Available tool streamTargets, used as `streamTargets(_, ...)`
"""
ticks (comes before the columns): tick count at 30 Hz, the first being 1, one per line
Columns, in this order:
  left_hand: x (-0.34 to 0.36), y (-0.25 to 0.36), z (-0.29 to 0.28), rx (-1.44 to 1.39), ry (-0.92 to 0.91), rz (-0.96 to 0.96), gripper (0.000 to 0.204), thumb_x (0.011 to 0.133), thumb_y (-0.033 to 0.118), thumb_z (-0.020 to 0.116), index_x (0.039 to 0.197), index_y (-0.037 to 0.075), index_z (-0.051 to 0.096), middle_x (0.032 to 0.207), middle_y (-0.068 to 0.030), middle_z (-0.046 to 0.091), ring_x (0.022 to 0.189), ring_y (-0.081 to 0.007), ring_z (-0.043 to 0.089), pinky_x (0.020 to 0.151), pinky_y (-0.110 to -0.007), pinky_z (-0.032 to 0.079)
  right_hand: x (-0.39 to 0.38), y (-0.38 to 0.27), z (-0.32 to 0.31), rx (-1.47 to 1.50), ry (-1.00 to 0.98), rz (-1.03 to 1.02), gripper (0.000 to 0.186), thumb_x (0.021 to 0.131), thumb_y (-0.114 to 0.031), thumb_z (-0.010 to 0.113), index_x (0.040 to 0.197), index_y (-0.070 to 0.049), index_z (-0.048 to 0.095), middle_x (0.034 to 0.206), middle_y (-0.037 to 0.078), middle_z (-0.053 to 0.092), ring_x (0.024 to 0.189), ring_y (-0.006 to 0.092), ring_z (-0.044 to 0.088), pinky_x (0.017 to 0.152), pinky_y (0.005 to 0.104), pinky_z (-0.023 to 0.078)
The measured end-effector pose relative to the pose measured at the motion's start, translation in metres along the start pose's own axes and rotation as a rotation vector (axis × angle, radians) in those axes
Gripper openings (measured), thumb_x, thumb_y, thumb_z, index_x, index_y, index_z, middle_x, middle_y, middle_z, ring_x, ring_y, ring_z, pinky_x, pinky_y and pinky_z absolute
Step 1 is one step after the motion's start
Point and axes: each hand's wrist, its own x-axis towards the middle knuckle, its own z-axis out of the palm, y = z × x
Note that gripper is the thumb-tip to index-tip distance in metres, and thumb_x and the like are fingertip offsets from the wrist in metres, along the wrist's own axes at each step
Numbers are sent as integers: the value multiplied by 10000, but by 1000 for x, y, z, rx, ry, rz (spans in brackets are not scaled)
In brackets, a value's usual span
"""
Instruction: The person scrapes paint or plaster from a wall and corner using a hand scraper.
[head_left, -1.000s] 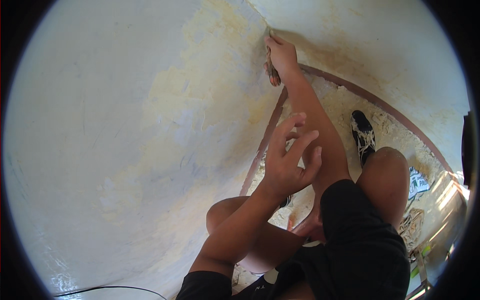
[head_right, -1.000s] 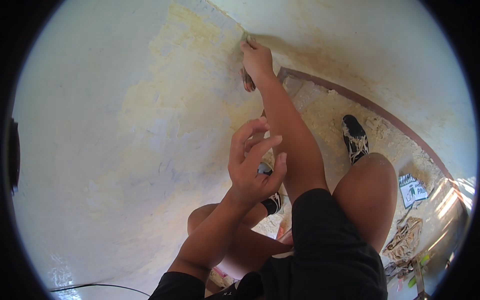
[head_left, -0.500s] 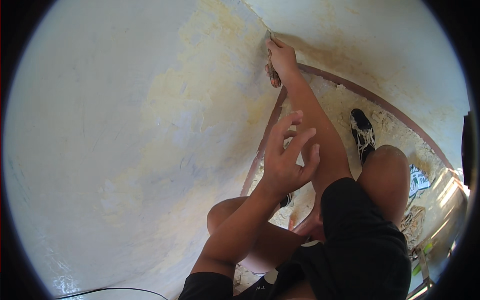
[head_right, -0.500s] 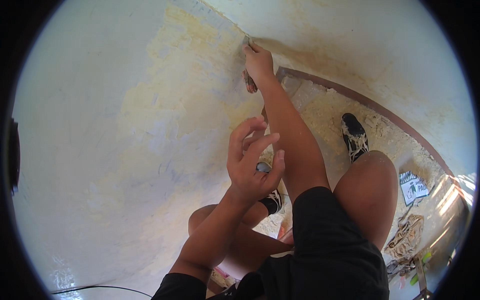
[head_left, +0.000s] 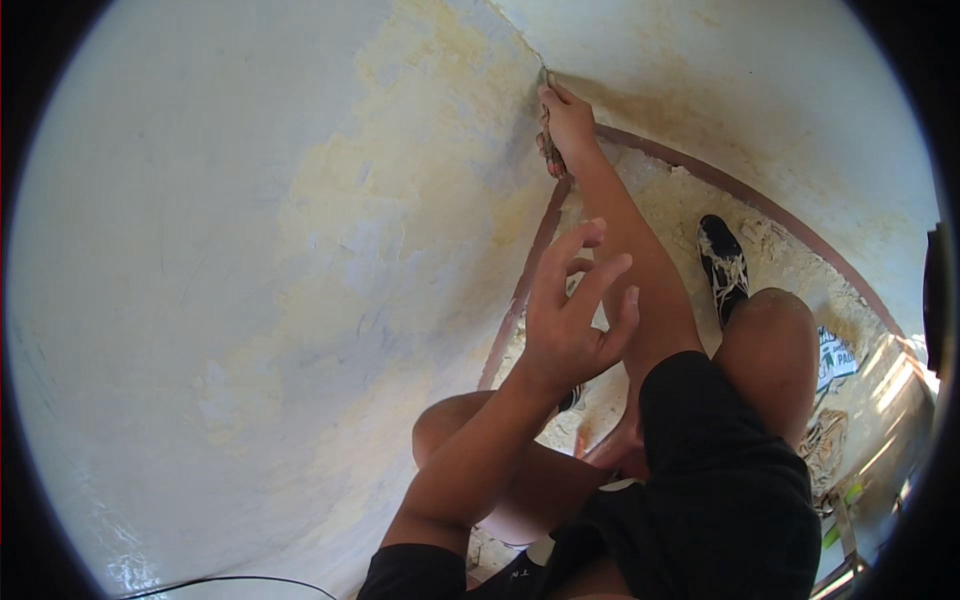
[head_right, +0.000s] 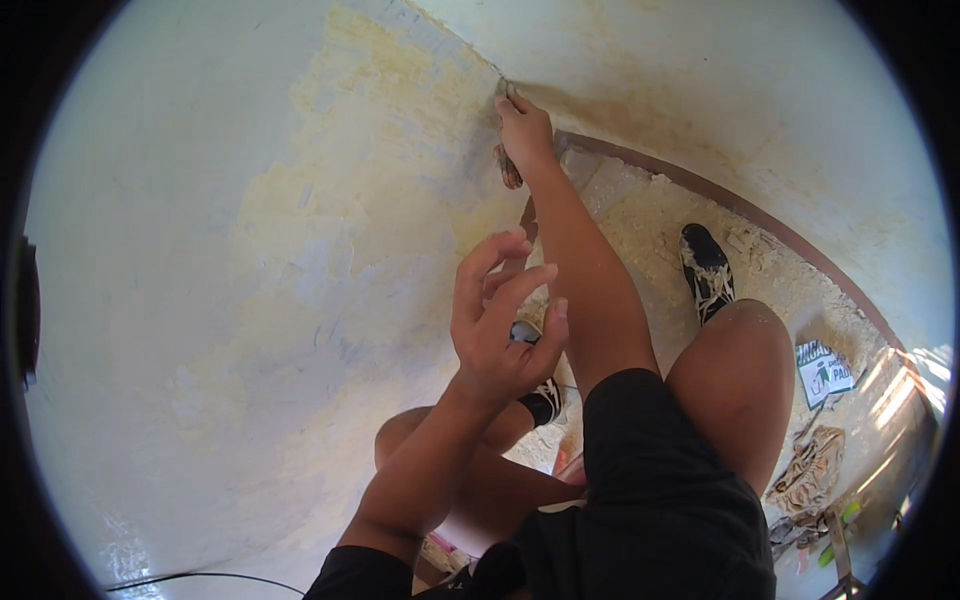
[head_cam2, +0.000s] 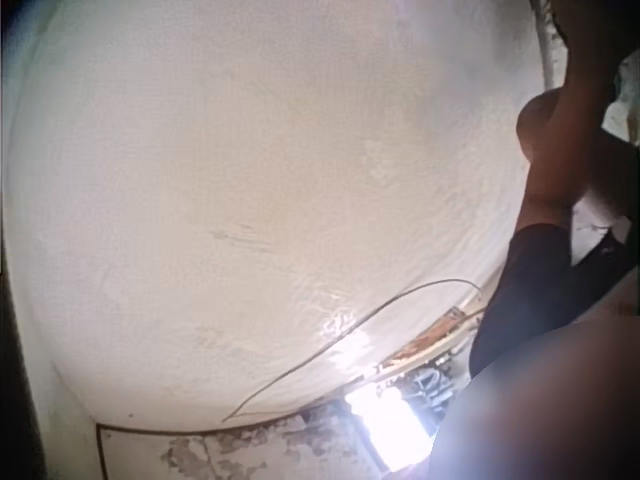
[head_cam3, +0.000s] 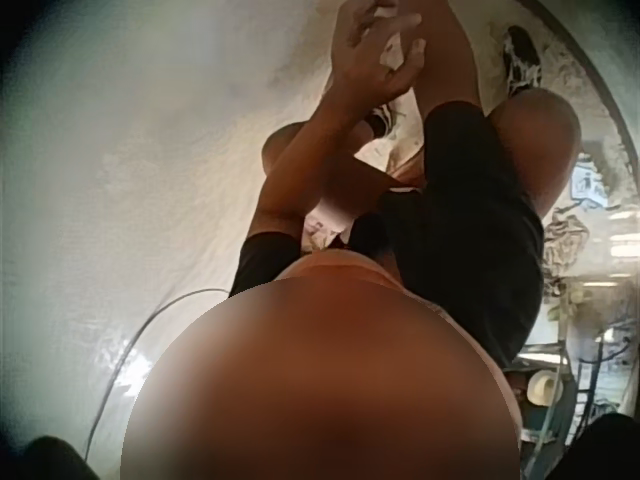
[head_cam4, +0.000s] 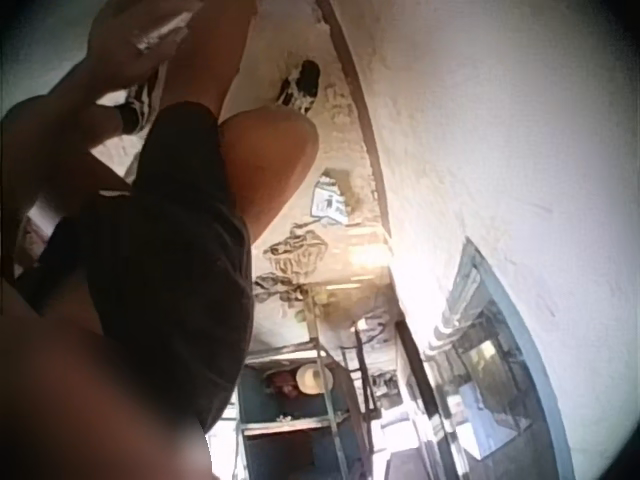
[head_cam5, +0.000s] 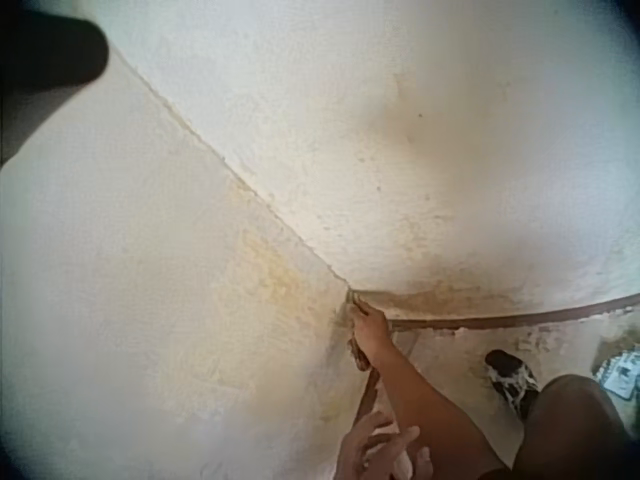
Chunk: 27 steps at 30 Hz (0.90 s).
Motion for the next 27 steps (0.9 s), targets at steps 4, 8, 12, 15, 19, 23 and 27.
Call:
streamTargets(4,-1,-4,-3,13,-18,8,268,708,-3,676,972,-25,639,1198,-224,489,1011,-293,588,761,-348,564,-11,0,4,-12,33,111,214,920,-243,568,965,-39,609,572,10,435,379,157,458,362,326,397)
streamTargets(8,2,0,-1,-5,22,20,265,709,-1,677,970,-26,642,1201,-225,488,1008,-296,592,782,-348,558,-3,-3,-8,19,-30,20,216,908,-247,585,998,-53,619,574,0,443,360,156,448,347,320,381)
streamTargets(12,-2,-3,-5,-4,-27,-12,265,708,-4,675,969,-28,640,1199,-226,487,1003,-298,594,785,-350,557,-16,0,-7,-7,-94,109,224,906,-258,587,998,-56,616,572,-4,439,367,150,453,355,313,383)
streamTargets(15,1,2,-1,-5,8,13,269,704,-6,678,970,-28,638,1193,-225,488,1005,-296,593,784,-345,557,-6,0,-10,-14,-53,84,272,903,-266,590,1083,-65,620,570,-4,439,378,152,464,362,314,390)
streamTargets(19,-4,-4,0,-4,-19,6,271,701,-14,676,968,-29,637,1188,-225,489,1003,-292,589,767,-344,559,-16,25,0,-50,4,24,324,902,-271,589,1155,-70,614,576,0,442,380,157,468,366,316,395)
streamTargets(23,6,-4,0,12,12,24,269,698,-16,677,965,-29,637,1188,-225,489,997,-293,591,755,-344,562,4,-2,-6,45,-43,46,355,904,-260,588,1189,-48,596,599,12,443,378,154,464,363,317,397)
streamTargets(27,2,-6,0,-2,-14,22,268,702,-6,679,966,-28,638,1190,-224,488,993,-294,595,755,-342,563,-11,27,-7,-79,-5,38,276,915,-264,571,1064,-37,618,591,7,429,364,153,454,347,313,383)
